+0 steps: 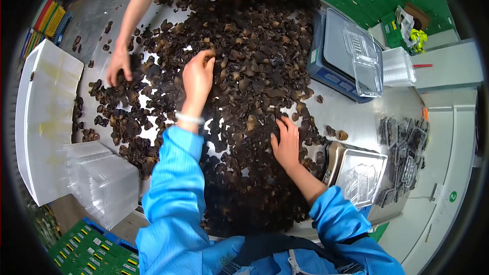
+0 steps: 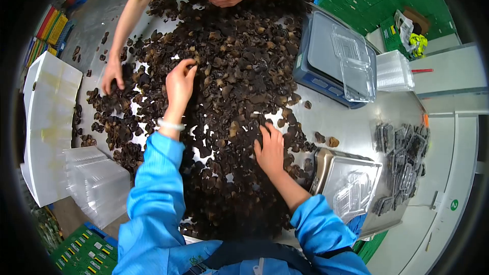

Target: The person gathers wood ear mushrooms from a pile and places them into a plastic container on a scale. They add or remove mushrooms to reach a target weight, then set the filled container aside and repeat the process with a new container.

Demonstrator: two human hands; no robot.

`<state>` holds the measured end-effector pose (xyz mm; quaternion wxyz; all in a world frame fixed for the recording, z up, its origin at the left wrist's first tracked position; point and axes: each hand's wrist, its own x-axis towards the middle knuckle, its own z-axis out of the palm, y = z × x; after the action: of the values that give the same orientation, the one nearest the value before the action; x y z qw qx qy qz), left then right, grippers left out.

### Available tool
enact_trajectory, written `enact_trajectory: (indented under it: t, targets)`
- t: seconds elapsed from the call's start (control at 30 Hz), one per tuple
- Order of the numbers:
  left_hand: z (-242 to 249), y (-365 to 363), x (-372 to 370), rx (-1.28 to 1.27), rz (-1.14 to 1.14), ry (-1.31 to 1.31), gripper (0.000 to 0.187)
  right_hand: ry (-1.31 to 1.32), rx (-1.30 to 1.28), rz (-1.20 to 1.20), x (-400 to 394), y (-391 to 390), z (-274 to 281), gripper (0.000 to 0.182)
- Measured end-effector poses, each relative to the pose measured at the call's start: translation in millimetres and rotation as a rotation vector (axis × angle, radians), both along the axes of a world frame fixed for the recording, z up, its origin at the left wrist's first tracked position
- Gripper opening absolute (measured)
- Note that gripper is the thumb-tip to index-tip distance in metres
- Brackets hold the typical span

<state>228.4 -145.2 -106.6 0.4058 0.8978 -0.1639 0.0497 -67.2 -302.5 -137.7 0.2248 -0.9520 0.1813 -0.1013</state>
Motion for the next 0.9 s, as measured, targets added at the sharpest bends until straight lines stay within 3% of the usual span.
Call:
enact_trajectory:
  t: [0.07,0.2,0.37,0.47,0.5,0.57,0.6,0.67,0.8,0.9]
  targets:
    - [-30,-11,34,0.091,-0.089,-0.341,0.031,0.01,0.041,0.02,-2,2,1,0.049]
    - [-32,-28,45,0.448,-0.259,-0.145,0.031,0.011,0.037,0.029,-3,-1,1,0.046]
    - [8,-7,-41,-0.065,-0.369,0.038,0.024,-0.016,0.038,0.015,2,-3,-2,0.046]
    - [-5,31,-93,-0.383,-0.297,0.598,0.03,-0.041,0.006,0.043,0,-5,-8,0.045]
    - [16,44,-104,-0.473,-0.122,1.09,0.03,-0.047,-0.002,0.05,0,-5,-8,0.045]
    - [16,74,-123,-0.801,0.013,1.328,0.023,-0.051,-0.025,0.057,0,-5,-9,0.045]
    - [20,86,-129,-0.987,0.097,1.394,0.021,-0.049,-0.029,0.055,0,-5,-11,0.045]
    - [26,122,-127,-1.157,0.023,1.41,0.028,-0.063,-0.043,0.053,-1,-4,-13,0.045]
    - [56,147,-121,-1.387,0.299,1.296,0.033,-0.057,-0.056,0.058,-2,-4,-12,0.042]
    - [64,159,-126,-1.569,0.121,1.268,0.031,-0.057,-0.05,0.052,-2,-2,-11,0.041]
